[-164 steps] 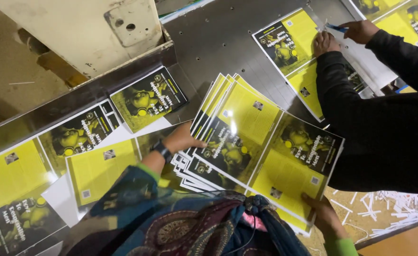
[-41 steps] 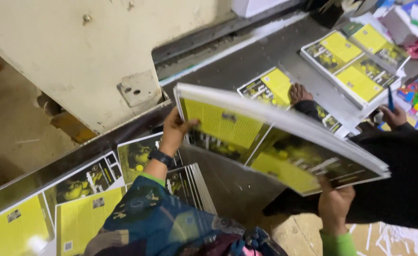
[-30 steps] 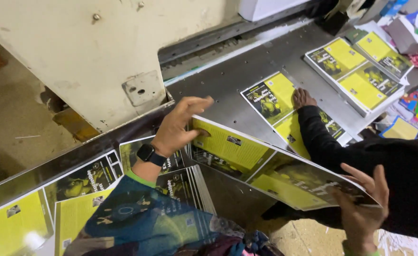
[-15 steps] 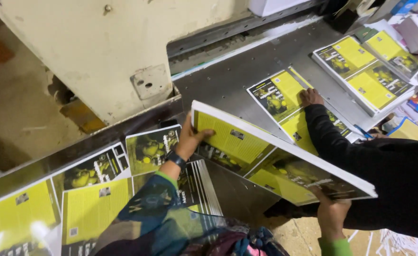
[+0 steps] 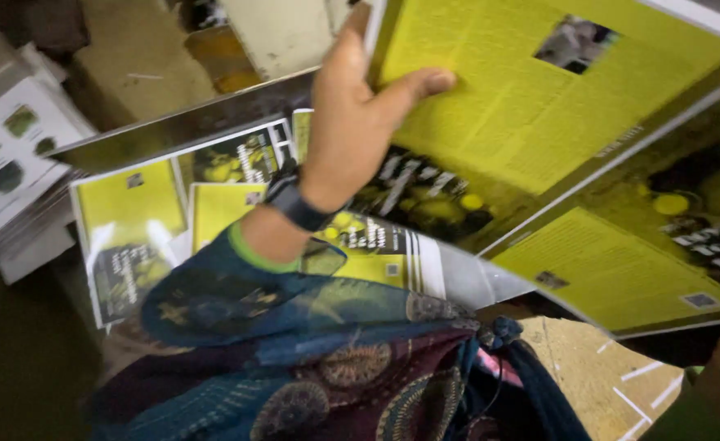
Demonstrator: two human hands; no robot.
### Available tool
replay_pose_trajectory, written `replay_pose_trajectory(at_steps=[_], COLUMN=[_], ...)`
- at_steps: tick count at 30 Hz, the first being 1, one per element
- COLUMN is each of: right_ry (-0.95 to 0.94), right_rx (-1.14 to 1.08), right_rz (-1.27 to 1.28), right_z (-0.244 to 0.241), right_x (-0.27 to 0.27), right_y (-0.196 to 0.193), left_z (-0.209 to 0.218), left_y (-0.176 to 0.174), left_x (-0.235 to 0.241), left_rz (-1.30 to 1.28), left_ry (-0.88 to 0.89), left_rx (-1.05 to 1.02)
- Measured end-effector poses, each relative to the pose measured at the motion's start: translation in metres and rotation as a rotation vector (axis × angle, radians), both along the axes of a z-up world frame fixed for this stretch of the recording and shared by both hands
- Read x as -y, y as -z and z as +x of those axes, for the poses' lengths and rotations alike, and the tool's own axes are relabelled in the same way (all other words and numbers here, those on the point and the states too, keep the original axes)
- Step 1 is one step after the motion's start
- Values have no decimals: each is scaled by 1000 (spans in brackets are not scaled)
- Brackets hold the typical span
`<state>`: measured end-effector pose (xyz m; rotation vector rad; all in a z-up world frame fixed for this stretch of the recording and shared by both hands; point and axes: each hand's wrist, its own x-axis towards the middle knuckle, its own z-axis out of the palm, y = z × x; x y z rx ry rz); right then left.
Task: Aligning and stacking printed book covers on an industrial cutting table for trimming.
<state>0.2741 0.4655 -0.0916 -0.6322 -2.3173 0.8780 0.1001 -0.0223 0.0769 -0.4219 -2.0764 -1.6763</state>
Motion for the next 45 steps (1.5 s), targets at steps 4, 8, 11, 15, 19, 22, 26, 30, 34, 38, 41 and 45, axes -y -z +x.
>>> replay_pose_trajectory(at_steps=[4, 8, 11, 15, 19, 22, 26, 30, 34, 38, 41, 45], right_ry=[-21, -428, -530, -605, -617, -643, -613, -590, -529, -500, -486, -489], right_rx=[220, 275, 526, 581, 528, 462, 449, 426, 494, 506, 511, 472], right_rz=[-685, -715, -723, -680, -573, -476, -402, -105, 20, -65, -87, -268], right_z=[-79, -84, -99, -117, -133, -137, -130, -113, -84, -76, -77, -73], right_x=[175, 276, 329, 356, 370, 341, 335, 329, 339, 327, 323, 329], right_y=[-104, -134, -132, -58, 34, 120, 133, 125, 76, 96, 106, 92], left_z=[56, 91, 106, 119, 123, 134, 154, 181, 193, 186, 186, 185], left_y=[-10, 40, 67, 148, 231, 255, 250, 253, 253, 252, 239, 234], left_x=[71, 142, 181, 237, 272, 264, 262, 264, 274, 270, 265, 262], left_rz=[-124, -166, -114, -175, -193, -167, -209, -381, -171, -135, -111, -42], left_ry=[-135, -378, -475, -635, -657, -651, -652, -664, -578, -569, -578, -452], left_rx=[129, 458, 702, 1041, 1012, 1016, 957, 973, 1153, 1176, 1219, 1248])
